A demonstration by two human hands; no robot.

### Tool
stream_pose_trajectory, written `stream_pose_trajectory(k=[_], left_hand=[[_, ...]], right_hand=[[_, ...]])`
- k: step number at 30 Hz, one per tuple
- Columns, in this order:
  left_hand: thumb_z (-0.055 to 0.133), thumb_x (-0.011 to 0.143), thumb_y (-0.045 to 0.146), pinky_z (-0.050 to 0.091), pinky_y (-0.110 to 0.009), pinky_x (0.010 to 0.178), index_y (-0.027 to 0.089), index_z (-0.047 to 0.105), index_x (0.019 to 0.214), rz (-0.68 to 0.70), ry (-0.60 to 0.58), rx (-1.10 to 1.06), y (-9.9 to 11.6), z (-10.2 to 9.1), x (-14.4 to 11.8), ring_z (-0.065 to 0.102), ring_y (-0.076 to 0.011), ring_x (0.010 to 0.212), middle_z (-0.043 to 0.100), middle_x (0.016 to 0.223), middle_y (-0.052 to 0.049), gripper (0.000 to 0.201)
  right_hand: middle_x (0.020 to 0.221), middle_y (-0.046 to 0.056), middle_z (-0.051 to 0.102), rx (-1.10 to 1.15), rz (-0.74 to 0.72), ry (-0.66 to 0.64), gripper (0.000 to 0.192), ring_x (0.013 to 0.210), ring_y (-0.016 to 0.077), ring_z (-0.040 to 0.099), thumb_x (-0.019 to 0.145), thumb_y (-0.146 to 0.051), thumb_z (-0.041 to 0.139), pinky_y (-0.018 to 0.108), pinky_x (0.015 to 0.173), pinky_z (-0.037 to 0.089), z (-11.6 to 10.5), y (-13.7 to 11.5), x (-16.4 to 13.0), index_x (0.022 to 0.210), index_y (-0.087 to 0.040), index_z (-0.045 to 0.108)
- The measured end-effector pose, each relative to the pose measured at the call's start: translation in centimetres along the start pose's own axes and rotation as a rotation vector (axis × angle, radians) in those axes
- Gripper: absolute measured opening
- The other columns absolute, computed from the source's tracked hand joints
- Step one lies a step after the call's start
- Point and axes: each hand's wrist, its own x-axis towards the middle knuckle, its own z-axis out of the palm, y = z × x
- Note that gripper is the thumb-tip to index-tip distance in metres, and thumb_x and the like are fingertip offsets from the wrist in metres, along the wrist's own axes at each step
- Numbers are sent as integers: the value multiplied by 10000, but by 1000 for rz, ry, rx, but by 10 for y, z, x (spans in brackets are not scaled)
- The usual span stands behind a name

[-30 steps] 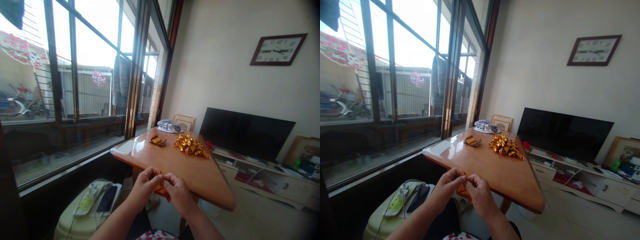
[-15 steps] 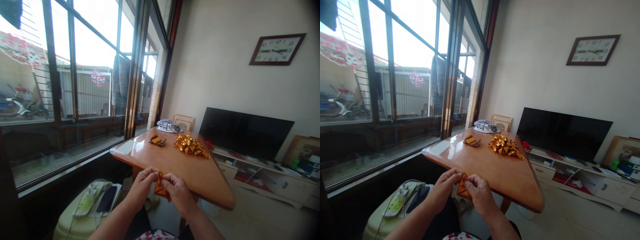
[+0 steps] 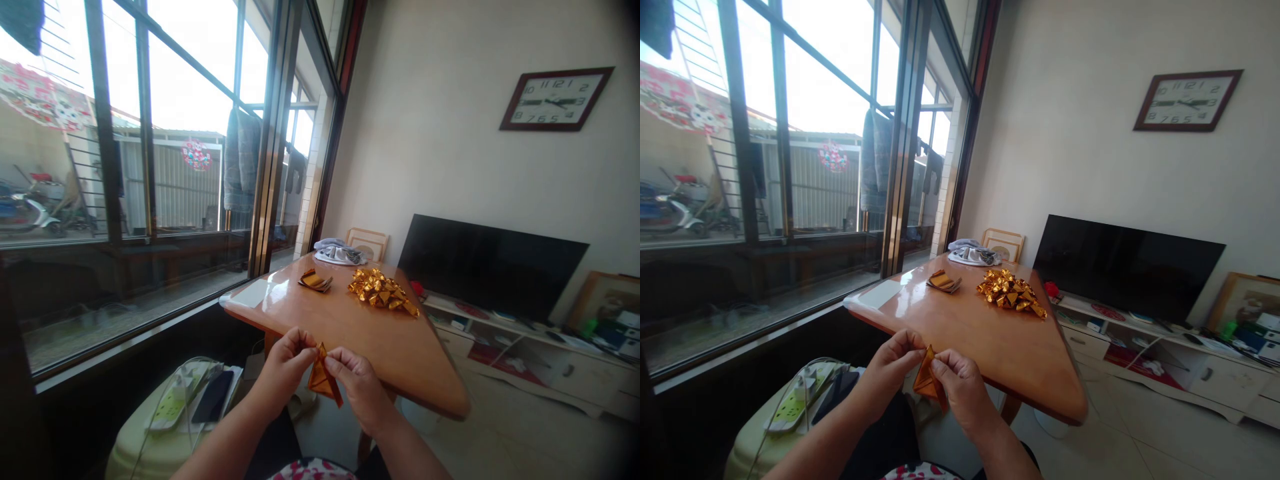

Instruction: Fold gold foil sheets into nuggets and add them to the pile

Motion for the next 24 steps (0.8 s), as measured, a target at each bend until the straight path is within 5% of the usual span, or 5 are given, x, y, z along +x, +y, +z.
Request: stream_pose_trajectory(k=[9,17,24], left_hand=[[700,818,339,402,-265,685,158,636,749,-35,37,156,3,6,-3,538,-152,709,626,728,-15,204],[789,745,387,287,-234,549,152,677,701,-170,44,-40,5,7,-3,402,-90,571,545,630,30,264],[778,758,316,259,-202,507,149,639,729,-356,61,-322,-2,8,-3,413,-62,545,498,650,49,220]], right_hand=[[699,5,644,-250,-139,190,393,619,146,532,881,-574,652,243,558,420,0,2,4,881,-184,703],[856,66,721,-399,-251,234,345,844,223,643,918,-523,615,315,772,521,0,7,5,908,-199,735],[885,65,732,-492,-293,266,295,850,219,653,949,-461,594,314,790,502,0,6,4,916,-205,737]])
